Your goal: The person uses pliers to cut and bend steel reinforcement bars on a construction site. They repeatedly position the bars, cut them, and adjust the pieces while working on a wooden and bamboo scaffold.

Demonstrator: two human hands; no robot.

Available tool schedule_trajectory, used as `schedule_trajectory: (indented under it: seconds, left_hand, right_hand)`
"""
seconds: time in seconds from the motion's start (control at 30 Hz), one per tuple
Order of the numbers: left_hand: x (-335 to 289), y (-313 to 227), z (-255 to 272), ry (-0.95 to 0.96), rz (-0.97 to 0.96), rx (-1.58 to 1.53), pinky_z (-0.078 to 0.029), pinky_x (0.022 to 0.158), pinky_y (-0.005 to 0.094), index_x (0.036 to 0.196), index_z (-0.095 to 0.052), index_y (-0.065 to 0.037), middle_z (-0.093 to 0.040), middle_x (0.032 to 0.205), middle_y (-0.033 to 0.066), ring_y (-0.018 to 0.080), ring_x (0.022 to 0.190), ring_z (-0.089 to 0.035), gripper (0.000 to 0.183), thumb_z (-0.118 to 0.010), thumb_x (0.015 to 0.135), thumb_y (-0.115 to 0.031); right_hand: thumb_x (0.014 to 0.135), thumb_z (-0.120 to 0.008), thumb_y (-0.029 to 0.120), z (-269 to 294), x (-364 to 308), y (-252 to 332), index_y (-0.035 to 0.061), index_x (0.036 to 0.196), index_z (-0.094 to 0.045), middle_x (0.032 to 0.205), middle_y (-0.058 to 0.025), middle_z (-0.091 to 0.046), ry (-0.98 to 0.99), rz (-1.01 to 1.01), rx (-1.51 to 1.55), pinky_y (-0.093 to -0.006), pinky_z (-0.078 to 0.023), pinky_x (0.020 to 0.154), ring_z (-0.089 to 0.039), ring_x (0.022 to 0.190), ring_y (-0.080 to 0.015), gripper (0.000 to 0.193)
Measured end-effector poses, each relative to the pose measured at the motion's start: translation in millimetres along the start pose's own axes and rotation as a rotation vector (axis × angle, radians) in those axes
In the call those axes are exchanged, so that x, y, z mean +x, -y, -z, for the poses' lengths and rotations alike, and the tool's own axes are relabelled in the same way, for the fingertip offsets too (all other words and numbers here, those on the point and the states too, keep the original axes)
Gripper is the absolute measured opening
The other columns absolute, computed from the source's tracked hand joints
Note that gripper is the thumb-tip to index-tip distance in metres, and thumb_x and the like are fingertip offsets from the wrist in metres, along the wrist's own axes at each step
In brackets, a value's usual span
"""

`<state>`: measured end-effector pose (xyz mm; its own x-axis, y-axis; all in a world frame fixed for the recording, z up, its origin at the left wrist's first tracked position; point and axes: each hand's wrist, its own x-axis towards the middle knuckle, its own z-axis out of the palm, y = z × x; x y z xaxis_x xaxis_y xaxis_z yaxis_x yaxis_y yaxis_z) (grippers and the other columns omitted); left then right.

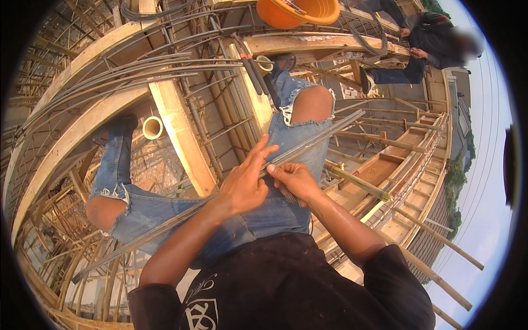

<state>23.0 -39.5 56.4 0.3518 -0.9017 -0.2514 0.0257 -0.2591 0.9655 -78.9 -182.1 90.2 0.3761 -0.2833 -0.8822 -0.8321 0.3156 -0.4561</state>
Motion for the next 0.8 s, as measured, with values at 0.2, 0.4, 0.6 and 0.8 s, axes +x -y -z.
schedule_trajectory:
  seconds: [0.2, 0.4, 0.6, 0.8]
  left_hand:
    - [0.3, -2.5, 3.5, 0.005, 0.016, 0.028, -0.054, 0.085, 0.0373, 0.142, -0.029, -0.009, -0.019, 0.154, 0.0178, 0.0396, 0.128, -0.044, 0.071, -0.05, 0.076, 0.004]
    - [9.7, 5.5, -3.6, -0.272, 0.322, -0.01, -0.053, 0.069, 0.035, 0.125, -0.05, -0.003, -0.056, 0.123, 0.0184, 0.0316, 0.089, -0.067, 0.044, -0.062, 0.083, -0.012]
    - [38.8, 29.3, 24.2, 0.085, 0.384, 0.057, -0.05, 0.062, 0.036, 0.078, -0.074, -0.002, -0.065, 0.062, 0.0133, 0.0209, 0.061, -0.065, 0.025, -0.07, 0.08, -0.027]
    - [60.4, 33.8, 23.5, 0.285, 0.63, -0.287, -0.042, 0.05, 0.0281, 0.075, -0.072, 0.001, -0.063, 0.062, 0.0051, 0.0104, 0.055, -0.055, 0.018, -0.071, 0.081, -0.015]
  right_hand:
    - [0.087, -0.071, 0.036, -10.8, -2.0, -0.5, -0.0025, 0.073, -0.062, 0.058, -0.0062, -0.058, -0.121, 0.056, -0.135, -0.0243, -0.036, 0.038, -0.049, 0.044, -0.0093, 0.042]
    - [0.087, -0.069, 0.034, -7.7, 4.0, -7.4, -0.0045, 0.076, -0.064, 0.06, -0.0078, -0.06, -0.117, 0.09, -0.194, -0.0279, -0.039, 0.04, -0.052, 0.046, -0.0117, 0.041]
    - [0.088, -0.068, 0.036, -8.9, 8.0, -14.3, -0.0044, 0.077, -0.064, 0.062, -0.008, -0.061, -0.107, 0.155, -0.2, -0.0281, -0.04, 0.041, -0.052, 0.045, -0.0121, 0.042]
    - [0.089, -0.066, 0.037, -8.0, 4.7, -14.8, -0.006, 0.087, -0.064, 0.065, -0.0077, -0.063, -0.105, 0.122, -0.21, -0.0281, -0.044, 0.043, -0.055, 0.046, -0.0117, 0.043]
